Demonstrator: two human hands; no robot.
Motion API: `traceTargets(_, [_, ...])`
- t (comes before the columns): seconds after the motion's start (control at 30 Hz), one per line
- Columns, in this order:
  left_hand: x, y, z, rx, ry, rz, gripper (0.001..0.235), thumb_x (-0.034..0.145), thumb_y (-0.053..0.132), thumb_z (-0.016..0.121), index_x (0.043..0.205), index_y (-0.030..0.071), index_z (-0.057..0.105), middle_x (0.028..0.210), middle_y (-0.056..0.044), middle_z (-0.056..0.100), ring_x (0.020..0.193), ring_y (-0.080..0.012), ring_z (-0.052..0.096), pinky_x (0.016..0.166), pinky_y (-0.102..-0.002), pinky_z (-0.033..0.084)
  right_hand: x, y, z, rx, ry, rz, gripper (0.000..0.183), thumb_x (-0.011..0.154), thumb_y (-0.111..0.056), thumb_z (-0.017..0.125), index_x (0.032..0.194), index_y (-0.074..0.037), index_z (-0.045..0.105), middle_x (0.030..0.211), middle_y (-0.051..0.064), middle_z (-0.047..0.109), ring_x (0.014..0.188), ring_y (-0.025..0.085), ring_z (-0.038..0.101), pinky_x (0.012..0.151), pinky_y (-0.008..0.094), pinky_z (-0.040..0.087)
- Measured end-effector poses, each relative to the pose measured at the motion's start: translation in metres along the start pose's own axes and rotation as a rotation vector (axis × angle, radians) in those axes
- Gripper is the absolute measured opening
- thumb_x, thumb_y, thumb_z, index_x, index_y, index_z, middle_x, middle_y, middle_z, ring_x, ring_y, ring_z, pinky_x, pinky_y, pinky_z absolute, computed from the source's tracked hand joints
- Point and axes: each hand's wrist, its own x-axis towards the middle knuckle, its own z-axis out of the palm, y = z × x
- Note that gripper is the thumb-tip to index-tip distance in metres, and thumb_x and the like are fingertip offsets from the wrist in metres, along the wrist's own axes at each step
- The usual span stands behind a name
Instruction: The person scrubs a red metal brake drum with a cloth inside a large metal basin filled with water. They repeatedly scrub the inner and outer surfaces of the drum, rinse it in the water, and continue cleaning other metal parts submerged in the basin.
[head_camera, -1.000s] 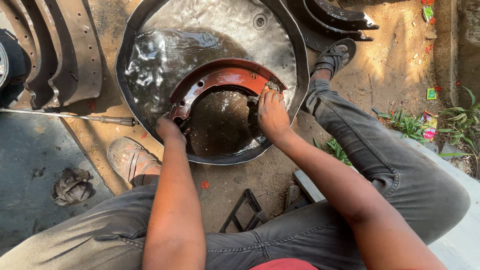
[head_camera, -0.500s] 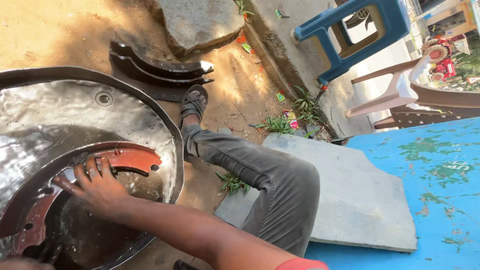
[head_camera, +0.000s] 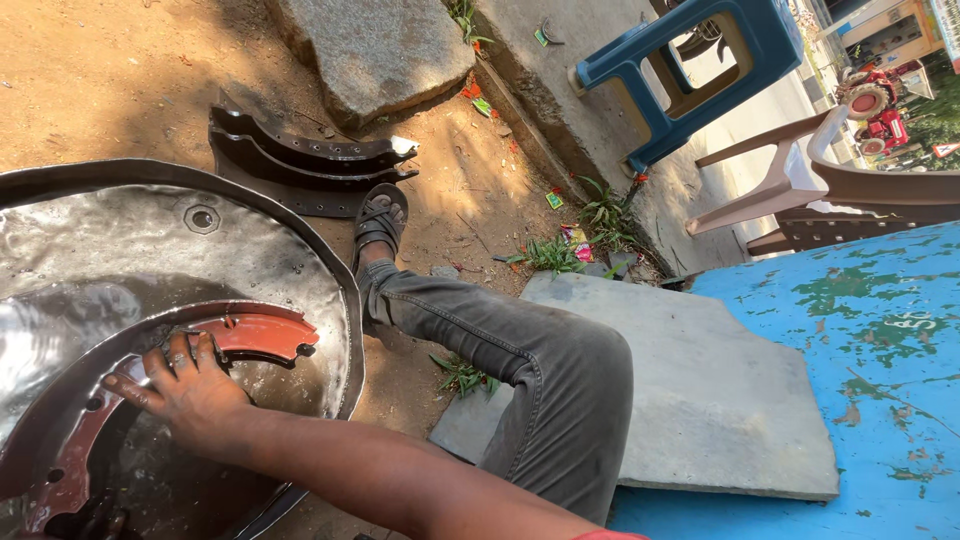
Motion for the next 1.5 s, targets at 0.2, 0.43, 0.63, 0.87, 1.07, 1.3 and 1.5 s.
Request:
traceTargets(0.2, [0.027, 0.057, -0.159, 0.012, 0.173, 0.088, 0.034, 0.089, 0.027, 0.049, 0.098, 0.005, 0.074, 0.089, -0.01, 0.069, 0.071, -0.0257, 0.065, 0.056, -0.044, 0.053, -0.036, 0.038, 0.033, 0.329, 0.296, 0.081, 0.063, 0.093, -0.036, 0.065, 0.146, -0.007, 0.045, 0.148, 0.021, 0.048, 0.126, 0.048, 0.052, 0.1, 0.056, 0.044])
traceTargets(0.43, [0.02, 0.096, -0.232, 0.022, 0.282, 0.091, 0.035, 0.088, 0.026, 0.048, 0.096, 0.006, 0.076, 0.085, -0.011, 0.07, 0.065, -0.0267, 0.065, 0.05, -0.045, 0.052, -0.08, 0.051, 0.046, -0.134, 0.185, 0.19, 0.071, 0.092, -0.025, 0.056, 0.154, 0.005, 0.039, 0.137, 0.034, 0.05, 0.123, 0.043, 0.051, 0.099, 0.051, 0.042])
traceTargets(0.63, [-0.019, 0.12, -0.214, 0.019, 0.325, -0.046, 0.03, 0.089, 0.028, 0.047, 0.094, 0.008, 0.07, 0.081, -0.011, 0.068, 0.064, -0.0286, 0.063, 0.05, -0.044, 0.049, -0.029, 0.029, 0.0, 0.266, 0.054, 0.318, 0.054, 0.098, -0.029, 0.055, 0.14, 0.005, 0.052, 0.136, 0.029, 0.053, 0.132, 0.045, 0.048, 0.113, 0.056, 0.039])
traceTargets(0.87, [0.02, 0.103, -0.234, -0.092, 0.185, 0.149, 0.032, 0.087, 0.016, 0.05, 0.096, -0.001, 0.075, 0.089, -0.011, 0.071, 0.073, -0.0252, 0.067, 0.064, -0.041, 0.054, 0.005, -0.068, -0.019, 0.257, 0.237, -0.082, 0.074, 0.086, -0.037, 0.052, 0.142, 0.01, 0.043, 0.145, 0.046, 0.033, 0.139, 0.06, 0.024, 0.114, 0.063, 0.019])
traceTargets(1.07, [0.043, 0.087, -0.267, -0.253, -0.145, 0.005, 0.032, 0.096, 0.022, 0.047, 0.102, -0.001, 0.069, 0.096, -0.016, 0.072, 0.086, -0.0288, 0.07, 0.081, -0.041, 0.058, -0.044, -0.095, 0.003, 0.395, 0.412, -0.461, 0.061, 0.094, -0.025, 0.053, 0.145, 0.009, 0.047, 0.163, 0.03, 0.033, 0.155, 0.041, 0.025, 0.128, 0.053, 0.018])
traceTargets(1.3, [0.025, 0.098, -0.259, 0.011, 0.09, 0.107, 0.038, 0.103, 0.032, 0.049, 0.126, 0.005, 0.063, 0.125, -0.01, 0.063, 0.114, -0.0252, 0.057, 0.097, -0.045, 0.043, -0.07, -0.073, 0.053, 0.807, 0.233, -0.34, 0.042, 0.088, -0.028, 0.069, 0.118, 0.001, 0.069, 0.123, 0.022, 0.065, 0.122, 0.039, 0.056, 0.112, 0.047, 0.042])
traceTargets(1.5, [-0.029, 0.123, -0.233, 0.345, 0.016, 0.237, 0.057, 0.095, 0.049, 0.061, 0.127, 0.002, 0.07, 0.131, -0.016, 0.067, 0.116, -0.0264, 0.058, 0.102, -0.042, 0.044, -0.067, 0.007, 0.139, 0.977, -0.183, 0.096, 0.044, 0.081, -0.042, 0.079, 0.107, -0.007, 0.075, 0.104, 0.02, 0.074, 0.098, 0.035, 0.07, 0.09, 0.044, 0.053])
